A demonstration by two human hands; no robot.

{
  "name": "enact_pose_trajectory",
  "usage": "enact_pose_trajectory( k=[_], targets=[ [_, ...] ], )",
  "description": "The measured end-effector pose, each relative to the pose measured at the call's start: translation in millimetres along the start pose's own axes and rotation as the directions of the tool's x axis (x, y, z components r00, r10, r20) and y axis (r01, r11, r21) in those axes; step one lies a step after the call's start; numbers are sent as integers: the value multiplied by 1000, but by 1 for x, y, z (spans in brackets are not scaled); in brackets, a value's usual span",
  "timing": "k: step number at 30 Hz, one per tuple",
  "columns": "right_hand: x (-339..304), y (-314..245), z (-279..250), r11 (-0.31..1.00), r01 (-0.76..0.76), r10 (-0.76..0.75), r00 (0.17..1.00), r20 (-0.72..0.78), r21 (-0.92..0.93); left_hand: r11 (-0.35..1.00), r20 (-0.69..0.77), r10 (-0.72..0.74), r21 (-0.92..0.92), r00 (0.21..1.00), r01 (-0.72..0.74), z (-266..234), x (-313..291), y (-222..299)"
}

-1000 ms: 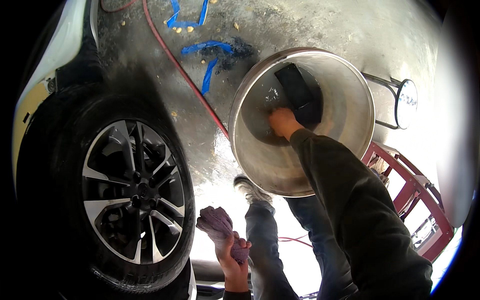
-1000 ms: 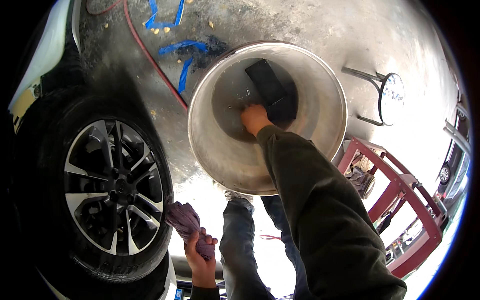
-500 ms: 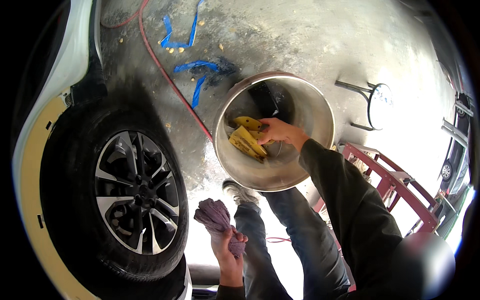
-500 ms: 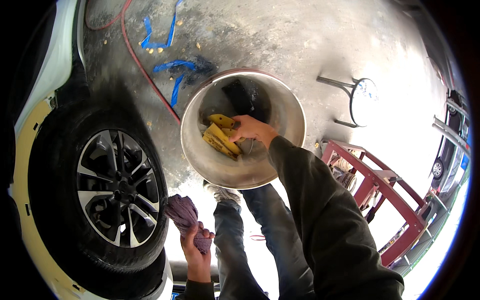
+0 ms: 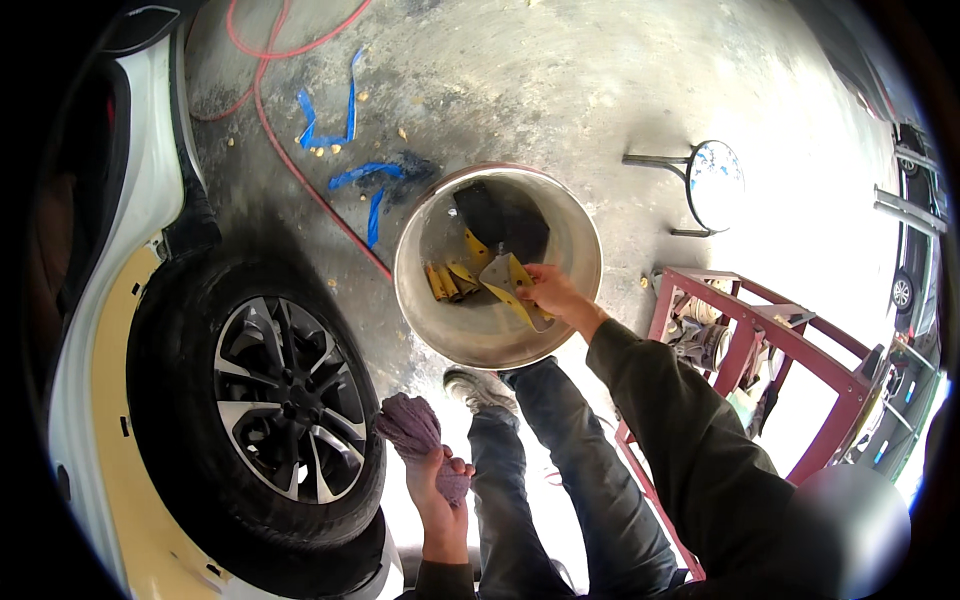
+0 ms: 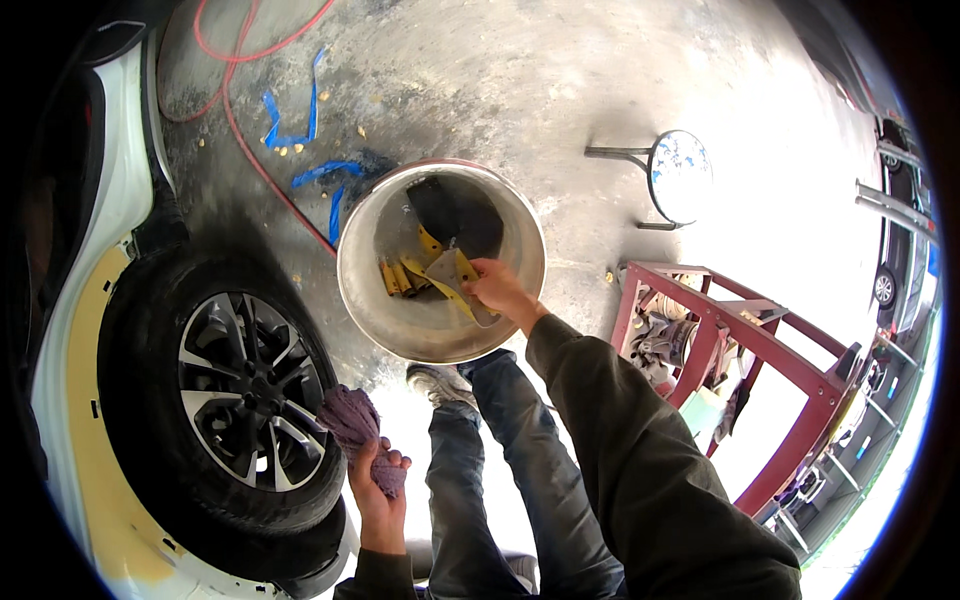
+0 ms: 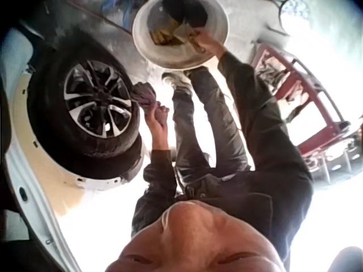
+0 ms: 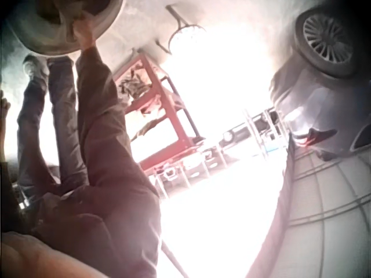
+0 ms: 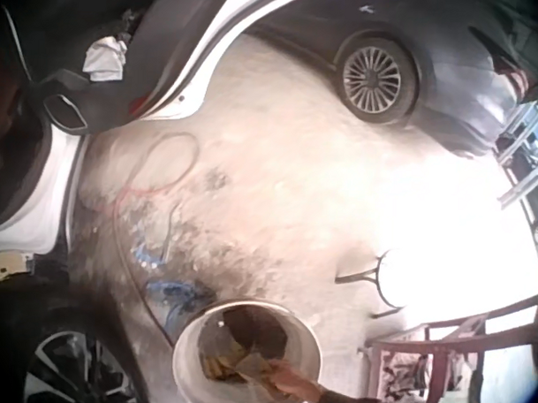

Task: The person sands the rear quarter panel of a white car using a sanding block and sandpaper. They repeatedly dip the sanding block into a bucket of water and wipe the panel with a cloth while working on the area around the wheel arch.

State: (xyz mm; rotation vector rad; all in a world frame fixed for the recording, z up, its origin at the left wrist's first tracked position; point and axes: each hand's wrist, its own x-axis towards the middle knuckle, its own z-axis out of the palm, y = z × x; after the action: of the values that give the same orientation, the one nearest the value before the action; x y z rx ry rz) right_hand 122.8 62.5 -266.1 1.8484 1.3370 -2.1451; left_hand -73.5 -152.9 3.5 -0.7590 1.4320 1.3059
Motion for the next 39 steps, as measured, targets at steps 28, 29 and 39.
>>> enact_pose_trajectory(
  k=[28, 29, 39],
  targets=[
    [-347, -147, 33, 901, 428, -413, 797, -441, -70, 945, 384, -149, 325, 911, 17, 31, -126, 52],
    [-361, -138, 27, 907, 412, -399, 781, -481, -83, 937, 380, -167, 349, 910, 26, 28, -124, 46],
    [-440, -90, -7, 859, 512, -352, 573, -740, -13, 888, 360, -177, 461, 916, -9, 86, -195, -1]
  ],
)
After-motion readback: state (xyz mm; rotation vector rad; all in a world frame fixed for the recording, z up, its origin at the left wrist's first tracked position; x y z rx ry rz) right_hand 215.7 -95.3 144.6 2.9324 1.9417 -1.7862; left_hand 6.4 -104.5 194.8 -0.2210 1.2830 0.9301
